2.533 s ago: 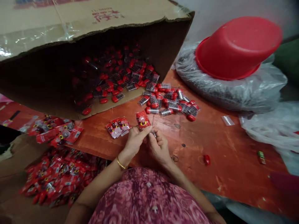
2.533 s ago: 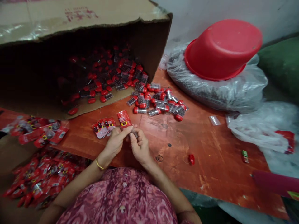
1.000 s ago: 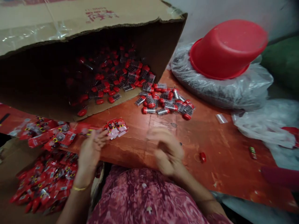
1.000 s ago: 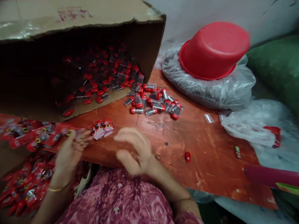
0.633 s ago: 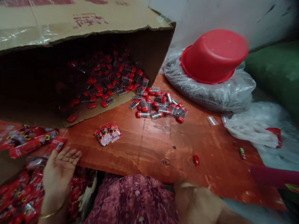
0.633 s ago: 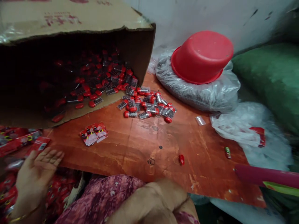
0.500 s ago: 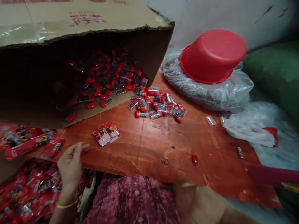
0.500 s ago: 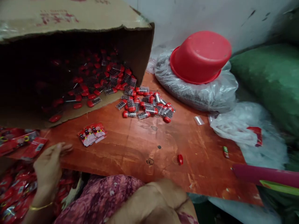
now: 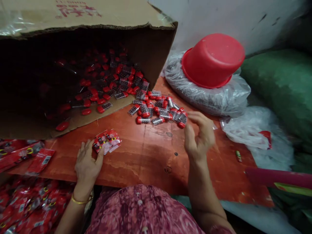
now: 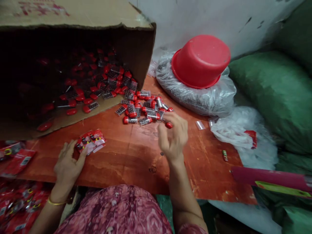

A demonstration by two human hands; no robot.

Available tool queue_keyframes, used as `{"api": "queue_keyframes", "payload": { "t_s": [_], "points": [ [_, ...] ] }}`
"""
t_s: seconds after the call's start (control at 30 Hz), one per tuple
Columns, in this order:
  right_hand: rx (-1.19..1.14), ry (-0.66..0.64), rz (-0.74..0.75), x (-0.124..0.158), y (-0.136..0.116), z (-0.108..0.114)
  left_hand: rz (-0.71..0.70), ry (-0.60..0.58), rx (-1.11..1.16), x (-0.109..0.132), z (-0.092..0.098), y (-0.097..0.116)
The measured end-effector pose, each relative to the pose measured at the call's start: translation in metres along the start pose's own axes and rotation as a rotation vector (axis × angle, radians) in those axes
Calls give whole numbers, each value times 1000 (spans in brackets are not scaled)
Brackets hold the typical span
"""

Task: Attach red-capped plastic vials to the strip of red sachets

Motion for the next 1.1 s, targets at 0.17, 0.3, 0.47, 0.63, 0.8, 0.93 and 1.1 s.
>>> {"api": "queue_keyframes", "payload": {
  "t_s": [0.17, 0.3, 0.47, 0.63, 0.8, 0.93, 1.1],
  "points": [
    [249, -204, -357, -19, 114, -81, 17, 1, -21, 4, -10, 12],
    [237, -251, -219, 0, 111, -111, -4, 3, -23, 8, -13, 11],
    [221, -297, -38, 36, 62, -122, -78, 36, -87, 3, -5, 30],
    [221, -292, 24, 58, 29, -128, -230, -91, -208, -19, -15, 63],
    [114, -179, 130, 67, 6, -113, -192, -233, -291, -31, -35, 60],
    [43, -121, 245, 72, -27, -97, -197, -196, -308, -29, -36, 61],
    [-49, -170, 322, 78, -67, -99, -206, -190, -299, -28, -37, 63]
  ]
}}
Point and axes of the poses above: each hand's wrist, its own x-axis away from the middle knuckle, its own z-axis out of the back of the hand, y = z × x, the point moved 8 cm from there along -x, towards the middle knuckle, and after that the axes turned 2 degrees about x, right-handed, at the moved point
